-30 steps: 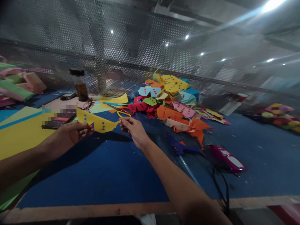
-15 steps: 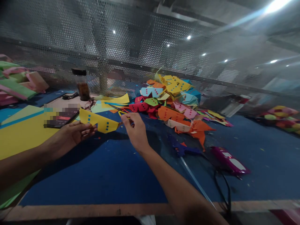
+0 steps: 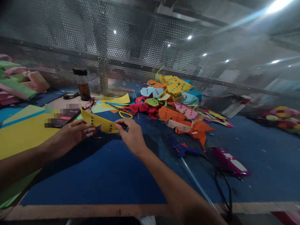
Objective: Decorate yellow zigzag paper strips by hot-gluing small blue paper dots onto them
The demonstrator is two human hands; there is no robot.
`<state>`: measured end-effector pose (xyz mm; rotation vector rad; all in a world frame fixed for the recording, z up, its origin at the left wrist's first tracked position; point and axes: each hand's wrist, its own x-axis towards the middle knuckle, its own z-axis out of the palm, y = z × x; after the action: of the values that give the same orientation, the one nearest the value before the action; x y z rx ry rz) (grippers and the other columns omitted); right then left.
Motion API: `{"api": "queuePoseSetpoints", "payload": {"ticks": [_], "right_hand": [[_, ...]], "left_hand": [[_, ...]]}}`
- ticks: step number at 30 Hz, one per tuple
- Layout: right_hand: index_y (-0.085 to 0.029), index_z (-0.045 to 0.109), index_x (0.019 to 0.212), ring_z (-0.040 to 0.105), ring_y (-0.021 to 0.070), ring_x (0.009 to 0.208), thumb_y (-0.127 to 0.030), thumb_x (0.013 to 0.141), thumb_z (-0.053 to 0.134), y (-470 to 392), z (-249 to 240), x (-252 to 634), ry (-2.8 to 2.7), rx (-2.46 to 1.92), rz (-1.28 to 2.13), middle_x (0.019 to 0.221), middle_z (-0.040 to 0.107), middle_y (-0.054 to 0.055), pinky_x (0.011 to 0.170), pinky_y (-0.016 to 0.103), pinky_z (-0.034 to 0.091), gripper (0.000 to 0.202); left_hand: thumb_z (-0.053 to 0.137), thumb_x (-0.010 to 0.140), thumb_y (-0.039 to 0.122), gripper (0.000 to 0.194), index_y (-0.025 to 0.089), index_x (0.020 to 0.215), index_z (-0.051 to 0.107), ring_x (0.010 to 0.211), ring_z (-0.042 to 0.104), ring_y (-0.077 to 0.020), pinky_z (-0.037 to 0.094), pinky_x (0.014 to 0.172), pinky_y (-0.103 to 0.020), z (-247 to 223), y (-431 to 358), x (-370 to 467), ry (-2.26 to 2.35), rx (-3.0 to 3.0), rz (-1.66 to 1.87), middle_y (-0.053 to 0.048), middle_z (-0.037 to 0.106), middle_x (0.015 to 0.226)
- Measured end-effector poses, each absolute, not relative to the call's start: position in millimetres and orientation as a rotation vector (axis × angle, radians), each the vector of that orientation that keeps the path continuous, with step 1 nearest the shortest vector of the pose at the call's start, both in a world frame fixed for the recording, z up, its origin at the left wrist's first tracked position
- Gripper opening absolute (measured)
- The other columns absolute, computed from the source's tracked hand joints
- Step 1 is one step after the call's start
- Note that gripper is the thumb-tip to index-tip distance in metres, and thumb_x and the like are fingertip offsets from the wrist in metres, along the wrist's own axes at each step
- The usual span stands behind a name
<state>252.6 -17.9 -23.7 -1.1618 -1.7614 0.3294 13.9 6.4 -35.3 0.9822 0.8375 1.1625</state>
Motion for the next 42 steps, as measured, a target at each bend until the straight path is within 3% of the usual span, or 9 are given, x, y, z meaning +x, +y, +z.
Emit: {"api": "queuePoseSetpoints", "payload": {"ticks": [5, 10, 16, 22, 27, 31, 42], "right_hand": [[-0.022, 0.074, 0.094, 0.066, 0.0188, 0.082, -0.017, 0.093, 0.067, -18.3, -25.1, 253.8, -1.797, -1.167, 0.247, 0.090, 0.074, 0.003, 0.079, 0.032, 0.052, 0.009], [-0.022, 0.073, 0.093, 0.067, 0.0199, 0.085, -0.016, 0.094, 0.066, -19.9, -24.0, 252.8, -1.854, -1.154, 0.193, 0.089, 0.074, 0.003, 0.081, 0.033, 0.052, 0.009], [-0.022, 0.072, 0.093, 0.067, 0.0217, 0.087, -0.016, 0.094, 0.065, -20.3, -23.1, 252.8, -1.878, -1.164, 0.137, 0.089, 0.073, 0.004, 0.083, 0.035, 0.052, 0.010], [-0.024, 0.072, 0.092, 0.065, 0.0230, 0.088, -0.015, 0.093, 0.066, -18.4, -23.9, 254.7, -1.873, -1.178, 0.115, 0.087, 0.071, 0.003, 0.086, 0.039, 0.053, 0.010], [-0.023, 0.074, 0.094, 0.064, 0.0236, 0.107, -0.015, 0.093, 0.067, -17.1, -22.3, 257.2, -1.791, -1.147, 0.106, 0.106, 0.063, 0.007, 0.099, 0.042, 0.053, 0.010], [-0.023, 0.076, 0.094, 0.065, 0.0215, 0.104, -0.016, 0.091, 0.070, -16.6, -21.3, 257.7, -1.643, -1.124, 0.237, 0.112, 0.056, 0.007, 0.096, 0.040, 0.057, 0.010], [-0.022, 0.074, 0.101, 0.073, 0.0205, 0.094, -0.024, 0.085, 0.071, -7.2, -21.8, 262.6, -1.452, -1.103, 0.547, 0.100, 0.076, 0.005, 0.089, 0.036, 0.060, 0.016]], "left_hand": [[0.084, 0.076, 0.027, 0.030, 0.027, 0.102, 0.069, 0.109, 0.071, -0.0210, 0.063, 0.087, -0.031, -32.5, 13.2, 8.7, 0.958, 1.134, 1.469, -0.002, 0.074, 0.116], [0.083, 0.076, 0.042, 0.041, 0.025, 0.112, 0.074, 0.101, 0.071, -0.0252, 0.058, 0.095, -0.041, -35.9, 21.8, 0.1, 1.111, 1.400, 1.508, -0.004, 0.076, 0.112], [0.074, 0.084, 0.043, 0.028, 0.025, 0.104, 0.080, 0.116, 0.066, -0.0310, 0.048, 0.107, -0.045, -35.0, 28.2, -6.2, 1.256, 1.774, 1.467, -0.005, 0.077, 0.118], [0.064, 0.090, 0.046, 0.024, 0.025, 0.087, 0.076, 0.094, 0.067, -0.0254, 0.052, 0.085, -0.036, -33.9, 25.6, -5.6, 1.280, 2.052, 1.371, -0.003, 0.075, 0.097], [0.060, 0.092, 0.047, 0.027, 0.024, 0.083, 0.072, 0.081, 0.063, -0.0223, 0.048, 0.077, -0.033, -31.0, 20.4, -3.9, 1.275, 2.096, 1.312, -0.001, 0.070, 0.084], [0.060, 0.092, 0.049, 0.028, 0.026, 0.083, 0.074, 0.078, 0.063, -0.0226, 0.048, 0.075, -0.032, -27.5, 14.2, -1.2, 1.278, 2.049, 1.285, 0.000, 0.072, 0.081], [0.064, 0.089, 0.059, 0.036, 0.027, 0.091, 0.080, 0.092, 0.069, -0.0272, 0.052, 0.081, -0.031, -33.6, 18.9, -5.3, 1.225, 1.868, 1.215, -0.002, 0.080, 0.092]]}}
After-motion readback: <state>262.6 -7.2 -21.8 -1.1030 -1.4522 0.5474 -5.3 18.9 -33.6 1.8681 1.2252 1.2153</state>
